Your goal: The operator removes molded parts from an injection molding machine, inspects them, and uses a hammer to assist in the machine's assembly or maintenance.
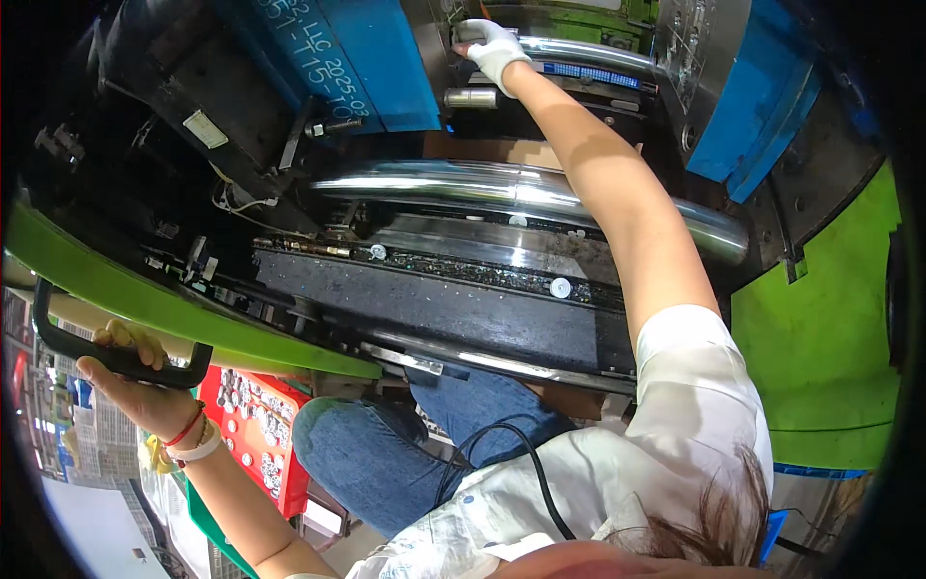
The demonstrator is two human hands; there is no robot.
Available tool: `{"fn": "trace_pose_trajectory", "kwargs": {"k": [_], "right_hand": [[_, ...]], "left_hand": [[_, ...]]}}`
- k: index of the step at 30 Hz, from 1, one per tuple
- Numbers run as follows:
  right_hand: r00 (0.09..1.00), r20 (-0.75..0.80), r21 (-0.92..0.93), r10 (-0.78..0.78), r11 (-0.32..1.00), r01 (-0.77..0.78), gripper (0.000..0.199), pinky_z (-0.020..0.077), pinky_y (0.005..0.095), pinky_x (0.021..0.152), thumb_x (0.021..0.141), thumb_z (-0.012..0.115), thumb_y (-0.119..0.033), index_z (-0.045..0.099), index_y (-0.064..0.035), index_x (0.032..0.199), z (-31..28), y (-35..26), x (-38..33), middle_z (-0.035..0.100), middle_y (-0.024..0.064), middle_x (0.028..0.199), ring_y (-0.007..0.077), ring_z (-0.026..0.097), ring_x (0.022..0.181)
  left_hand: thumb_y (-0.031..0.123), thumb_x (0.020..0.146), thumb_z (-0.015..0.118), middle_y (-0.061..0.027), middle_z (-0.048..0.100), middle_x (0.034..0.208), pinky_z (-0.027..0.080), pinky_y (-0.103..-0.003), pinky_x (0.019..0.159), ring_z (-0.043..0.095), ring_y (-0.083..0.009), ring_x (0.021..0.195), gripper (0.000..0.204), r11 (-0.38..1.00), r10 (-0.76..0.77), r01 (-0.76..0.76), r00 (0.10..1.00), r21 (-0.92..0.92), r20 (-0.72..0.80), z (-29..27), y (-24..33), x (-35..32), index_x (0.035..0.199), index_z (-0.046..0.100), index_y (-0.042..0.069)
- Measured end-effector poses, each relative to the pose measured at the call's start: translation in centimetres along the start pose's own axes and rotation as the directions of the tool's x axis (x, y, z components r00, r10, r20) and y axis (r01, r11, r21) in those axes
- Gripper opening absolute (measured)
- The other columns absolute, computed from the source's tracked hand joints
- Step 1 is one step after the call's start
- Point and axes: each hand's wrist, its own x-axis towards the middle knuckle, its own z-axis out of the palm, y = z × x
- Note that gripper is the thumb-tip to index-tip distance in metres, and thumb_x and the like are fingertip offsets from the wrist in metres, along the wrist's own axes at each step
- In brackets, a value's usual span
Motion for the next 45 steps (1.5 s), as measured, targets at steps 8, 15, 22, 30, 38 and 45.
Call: {"fn": "trace_pose_trajectory", "kwargs": {"k": [8, 15, 22, 30, 38, 45], "right_hand": [[0.968, -0.234, 0.087, 0.086, 0.994, -0.067, 0.024, 0.0482, 0.0256, 0.078, 0.075, 0.066, -0.007, 0.069, -0.0082, 0.098, 0.7, 4.0, 2.0, 0.069, 0.0076, 0.089, 0.0147, 0.063, 0.082], [0.984, -0.177, -0.186, -0.019, 0.983, -0.015, 0.022, 0.0491, 0.0253, 0.08, 0.076, 0.061, -0.009, 0.07, -0.0092, 0.096, 0.5, 1.5, 1.2, 0.069, 0.0068, 0.09, 0.016, 0.065, 0.084], [0.99, -0.122, -0.369, -0.066, 0.929, 0.017, 0.028, 0.0458, 0.0308, 0.087, 0.08, 0.06, -0.014, 0.065, -0.0089, 0.108, 0.7, 0.5, 0.4, 0.065, 0.0116, 0.102, 0.0238, 0.062, 0.095], [0.988, -0.098, -0.486, -0.118, 0.872, 0.056, 0.037, 0.04, 0.0343, 0.097, 0.084, 0.047, -0.018, 0.056, -0.0106, 0.12, -0.7, -4.1, -1.7, 0.059, 0.0151, 0.116, 0.0306, 0.054, 0.11], [0.847, 0.292, 0.357, -0.445, 0.872, 0.334, 0.034, 0.046, 0.029, 0.083, 0.093, 0.05, -0.02, 0.051, 0.0015, 0.119, 2.9, -21.6, -15.3, 0.059, 0.01, 0.105, 0.0145, 0.056, 0.088], [0.625, 0.755, 0.393, -0.197, 0.899, -0.193, 0.041, 0.0468, 0.0247, 0.068, 0.09, 0.056, -0.036, 0.054, 0.0, 0.11, 7.0, -27.6, -22.3, 0.058, 0.0074, 0.09, 0.0126, 0.056, 0.078]], "left_hand": [[0.045, 0.095, 0.042, -0.0022, 0.044, 0.074, 0.03, -0.02, 0.048, 0.038, -0.0088, 0.056, 0.042, 0.998, 0.004, -0.002, 0.999, -0.056, 0.044, 0.7, 0.1, 0.1, 0.093, 0.052, 0.004], [0.045, 0.094, 0.043, -0.0012, 0.045, 0.073, 0.031, -0.02, 0.047, 0.039, -0.0077, 0.056, 0.042, 0.999, -0.013, 0.014, 1.0, -0.044, 0.004, 0.4, 0.4, -0.2, 0.093, 0.052, 0.004], [0.046, 0.093, 0.044, -0.0012, 0.046, 0.073, 0.03, -0.019, 0.047, 0.039, -0.008, 0.055, 0.042, 1.0, 0.013, -0.014, 1.0, -0.026, -0.023, 0.7, 0.1, -0.1, 0.092, 0.053, 0.004], [0.045, 0.095, 0.042, -0.0054, 0.053, 0.081, 0.036, -0.021, 0.049, 0.045, -0.0112, 0.058, 0.045, 0.999, 0.037, -0.035, 0.987, 0.021, -0.155, -0.5, 1.6, -0.1, 0.1, 0.053, 0.001], [0.008, 0.096, 0.039, -0.0244, 0.055, 0.114, 0.045, -0.041, 0.094, 0.056, -0.0314, 0.107, 0.034, 0.927, 0.259, -0.297, 0.949, 0.229, 0.182, 5.5, 4.7, -6.3, 0.128, 0.033, 0.0], [0.016, 0.098, 0.036, -0.0189, 0.042, 0.135, 0.032, -0.032, 0.102, 0.041, -0.0233, 0.125, 0.041, 0.995, 0.077, -0.102, 0.861, 0.022, 0.503, 8.0, 1.4, -7.2, 0.136, 0.028, 0.001]]}}
